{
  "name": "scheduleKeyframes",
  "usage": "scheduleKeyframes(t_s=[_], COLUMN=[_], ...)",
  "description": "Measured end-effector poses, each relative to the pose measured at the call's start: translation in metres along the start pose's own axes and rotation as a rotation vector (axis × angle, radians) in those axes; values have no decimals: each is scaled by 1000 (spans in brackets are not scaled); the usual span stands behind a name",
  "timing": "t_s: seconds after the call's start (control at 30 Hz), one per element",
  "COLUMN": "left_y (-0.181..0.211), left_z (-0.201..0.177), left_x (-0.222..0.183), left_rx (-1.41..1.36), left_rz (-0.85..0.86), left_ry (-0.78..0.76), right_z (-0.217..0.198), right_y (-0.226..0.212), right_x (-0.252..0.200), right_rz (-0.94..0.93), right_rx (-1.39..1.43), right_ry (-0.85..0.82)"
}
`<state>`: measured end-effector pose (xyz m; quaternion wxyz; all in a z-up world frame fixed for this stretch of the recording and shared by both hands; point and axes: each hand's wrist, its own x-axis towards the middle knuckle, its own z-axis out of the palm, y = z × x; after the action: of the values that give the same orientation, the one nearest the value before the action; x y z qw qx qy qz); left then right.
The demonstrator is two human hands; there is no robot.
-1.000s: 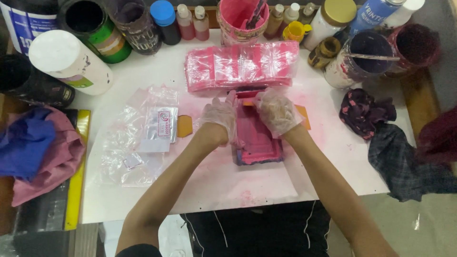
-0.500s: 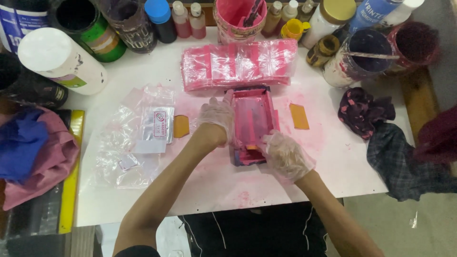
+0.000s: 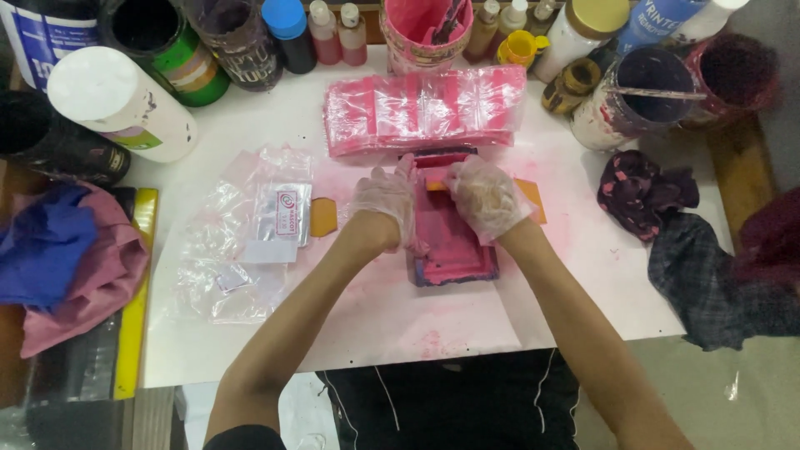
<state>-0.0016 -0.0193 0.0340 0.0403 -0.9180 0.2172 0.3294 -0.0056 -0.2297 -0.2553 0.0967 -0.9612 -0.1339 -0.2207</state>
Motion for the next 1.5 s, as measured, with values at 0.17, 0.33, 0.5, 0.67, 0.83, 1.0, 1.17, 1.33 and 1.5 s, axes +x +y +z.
scheduleKeyframes(t_s=[0.17,0.33,0.5,0.67,0.83,1.0,1.17,1.33,1.5], left_y=[1,-6,-5,-5,-2,-3,0,-3,-3], left_z=[-1,11,13,20,10,6,4,2,3], left_x=[-2,10,17,21,6,0,-1,0,-4], left_rx=[-93,33,-3,-71,-12,-29,-49,-36,-83], left_rz=[-30,30,3,-26,5,7,2,11,-7], left_ry=[9,10,9,35,34,47,58,26,42], right_z=[2,-30,-70,-51,-17,-1,-2,-18,-52], right_y=[-6,-22,-41,-31,-17,5,19,14,-2], right_x=[-74,-118,-90,-43,17,23,-23,-93,-95], right_rz=[48,64,58,44,-40,-108,-161,-243,-193], right_rx=[-22,11,213,300,178,91,-12,-36,-55], right_ry=[-115,-234,-197,-81,-52,-34,-25,-81,-264])
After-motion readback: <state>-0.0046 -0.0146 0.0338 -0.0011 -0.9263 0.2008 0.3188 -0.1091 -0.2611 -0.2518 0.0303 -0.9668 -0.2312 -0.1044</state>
